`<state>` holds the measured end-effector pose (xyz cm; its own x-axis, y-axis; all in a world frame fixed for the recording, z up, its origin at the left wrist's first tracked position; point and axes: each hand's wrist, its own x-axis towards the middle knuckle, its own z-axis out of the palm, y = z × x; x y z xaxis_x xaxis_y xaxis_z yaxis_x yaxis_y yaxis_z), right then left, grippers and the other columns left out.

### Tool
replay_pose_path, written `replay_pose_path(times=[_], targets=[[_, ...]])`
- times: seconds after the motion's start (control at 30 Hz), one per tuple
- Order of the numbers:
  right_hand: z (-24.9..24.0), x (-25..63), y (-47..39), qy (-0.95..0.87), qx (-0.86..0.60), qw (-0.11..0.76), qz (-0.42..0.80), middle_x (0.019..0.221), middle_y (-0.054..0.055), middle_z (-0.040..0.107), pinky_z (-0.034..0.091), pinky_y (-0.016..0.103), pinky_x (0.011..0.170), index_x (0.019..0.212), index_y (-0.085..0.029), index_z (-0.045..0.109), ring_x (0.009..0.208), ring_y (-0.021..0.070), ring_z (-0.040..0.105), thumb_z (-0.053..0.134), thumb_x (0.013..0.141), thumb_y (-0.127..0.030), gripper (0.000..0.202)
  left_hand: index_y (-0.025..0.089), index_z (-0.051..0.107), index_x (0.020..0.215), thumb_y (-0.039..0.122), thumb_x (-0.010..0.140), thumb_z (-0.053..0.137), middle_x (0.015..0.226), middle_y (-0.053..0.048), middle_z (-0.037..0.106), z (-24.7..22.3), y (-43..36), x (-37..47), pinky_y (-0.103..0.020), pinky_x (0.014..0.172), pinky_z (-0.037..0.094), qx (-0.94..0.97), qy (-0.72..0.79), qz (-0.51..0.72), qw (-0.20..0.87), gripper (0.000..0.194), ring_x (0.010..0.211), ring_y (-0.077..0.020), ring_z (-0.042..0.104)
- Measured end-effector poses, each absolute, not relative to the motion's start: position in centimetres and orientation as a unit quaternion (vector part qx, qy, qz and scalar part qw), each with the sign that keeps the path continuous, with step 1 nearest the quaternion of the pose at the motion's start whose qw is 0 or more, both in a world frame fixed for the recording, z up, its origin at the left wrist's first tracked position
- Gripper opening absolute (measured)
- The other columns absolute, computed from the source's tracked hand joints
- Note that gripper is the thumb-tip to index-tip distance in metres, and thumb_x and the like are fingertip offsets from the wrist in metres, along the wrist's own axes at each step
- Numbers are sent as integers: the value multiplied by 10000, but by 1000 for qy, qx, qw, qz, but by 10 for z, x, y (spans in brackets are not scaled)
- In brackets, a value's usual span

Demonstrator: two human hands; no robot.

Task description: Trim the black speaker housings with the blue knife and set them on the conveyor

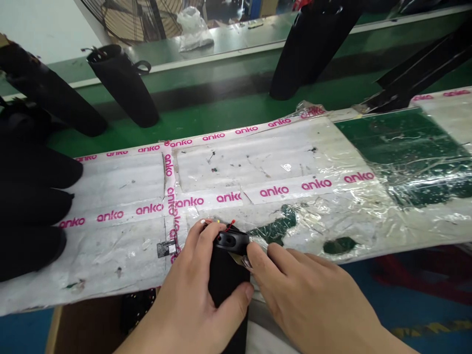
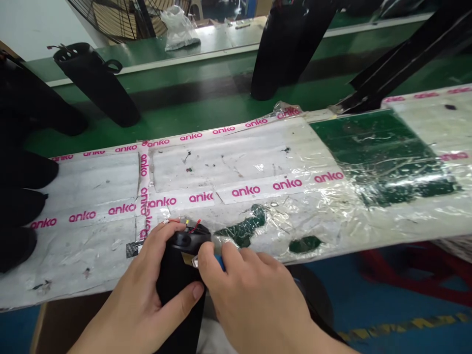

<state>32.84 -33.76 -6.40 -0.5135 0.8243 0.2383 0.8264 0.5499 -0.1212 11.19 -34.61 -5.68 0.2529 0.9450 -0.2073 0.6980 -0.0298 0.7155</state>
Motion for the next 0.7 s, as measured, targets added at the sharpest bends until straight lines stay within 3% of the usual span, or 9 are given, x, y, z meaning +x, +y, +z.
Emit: replay_pose_path(times=[0.13, 0.3, 0.47, 0.57, 0.7], targets=[[-57, 329, -338, -875, -475, 92, 7, 775, -63, 586, 414, 362, 571, 1260, -254, 479, 608, 180, 621, 583, 768, -82, 531, 381, 298, 1610, 360, 986, 724, 1715, -148, 417, -58, -349, 113, -694, 1239, 478, 695, 597, 168, 364, 756, 1597, -397, 457], [-44, 332, -334, -871, -487, 67, 19, 754, -54, 597, 390, 363, 533, 1203, -268, 532, 568, 193, 627, 616, 674, -81, 567, 368, 239, 1646, 390, 991, 727, 1723, -188, 413, -61, -350, 111, -694, 1207, 518, 723, 582, 157, 338, 816, 1613, -418, 435], [-43, 336, -320, -888, -457, 54, 16, 668, -58, 579, 247, 338, 467, 1091, -254, 563, 444, 204, 606, 661, 588, -95, 536, 349, 229, 1643, 395, 974, 731, 1726, -205, 402, -62, -348, 112, -682, 1177, 553, 740, 569, 131, 333, 838, 1608, -429, 440], [-41, 333, -311, -895, -439, -29, 69, 625, -62, 572, 90, 320, 474, 973, -260, 534, 408, 214, 605, 698, 597, -94, 442, 345, 231, 1637, 395, 965, 724, 1719, -209, 402, -61, -348, 113, -699, 1167, 551, 733, 583, 131, 325, 834, 1612, -441, 426], [-33, 322, -297, -885, -420, -146, 137, 657, -45, 624, 64, 322, 458, 961, -265, 532, 451, 227, 638, 720, 692, -83, 376, 322, 294, 1609, 378, 955, 735, 1679, -208, 426, -57, -345, 114, -677, 1163, 559, 722, 585, 129, 346, 791, 1572, -439, 473]])
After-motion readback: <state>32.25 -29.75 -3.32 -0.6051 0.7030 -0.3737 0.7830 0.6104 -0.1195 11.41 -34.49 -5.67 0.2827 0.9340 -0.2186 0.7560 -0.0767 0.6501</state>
